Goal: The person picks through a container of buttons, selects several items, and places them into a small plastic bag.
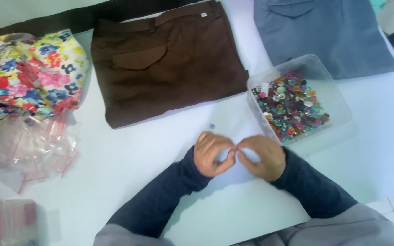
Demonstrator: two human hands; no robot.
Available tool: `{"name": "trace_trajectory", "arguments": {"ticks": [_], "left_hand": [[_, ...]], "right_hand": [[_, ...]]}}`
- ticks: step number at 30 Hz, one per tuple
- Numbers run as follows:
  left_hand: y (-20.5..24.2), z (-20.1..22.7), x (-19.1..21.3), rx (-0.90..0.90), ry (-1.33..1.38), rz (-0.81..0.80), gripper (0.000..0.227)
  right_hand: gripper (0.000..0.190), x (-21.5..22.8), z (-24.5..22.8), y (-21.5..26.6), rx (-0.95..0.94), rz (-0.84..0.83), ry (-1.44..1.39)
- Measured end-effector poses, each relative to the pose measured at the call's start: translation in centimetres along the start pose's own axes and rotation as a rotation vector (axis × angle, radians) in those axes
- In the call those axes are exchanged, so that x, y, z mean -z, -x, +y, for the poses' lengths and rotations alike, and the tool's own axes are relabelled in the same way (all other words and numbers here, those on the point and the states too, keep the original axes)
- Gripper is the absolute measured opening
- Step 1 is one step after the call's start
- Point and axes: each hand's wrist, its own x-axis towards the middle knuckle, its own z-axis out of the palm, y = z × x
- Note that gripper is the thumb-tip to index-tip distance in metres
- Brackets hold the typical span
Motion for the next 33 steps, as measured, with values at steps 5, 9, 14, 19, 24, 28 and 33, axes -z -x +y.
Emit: {"name": "trace_trajectory", "arguments": {"ticks": [5, 9, 14, 19, 24, 28, 33], "left_hand": [[2.7, 0.9, 3.9, 0.074, -0.062, -0.120, 0.007], [3.5, -0.5, 5.8, 0.135, -0.179, -0.279, 0.003], [3.6, -1.5, 6.2, 0.292, -0.316, -0.347, 0.006], [3.3, -3.0, 7.1, 0.349, -0.467, -0.402, 0.008], [3.3, -5.4, 7.5, 0.439, -0.559, -0.473, 0.016], [3.7, -6.8, 7.3, 0.435, -0.566, -0.468, 0.016], [3.6, -8.0, 7.2, 0.427, -0.560, -0.471, 0.015]], "right_hand": [[0.011, -3.6, -1.6, 2.2, 0.016, -0.043, -0.141], [0.017, -4.1, -0.8, 0.9, 0.026, -0.248, -0.151], [0.050, -4.2, -0.8, -0.9, -0.134, -0.395, -0.020], [0.054, -5.1, -0.1, -2.4, -0.178, -0.468, 0.052], [0.052, -7.0, 2.0, -3.6, -0.188, -0.544, 0.132], [0.044, -8.1, 3.0, -4.3, -0.177, -0.543, 0.157], [0.036, -8.0, 3.5, -3.5, -0.173, -0.532, 0.155]]}}
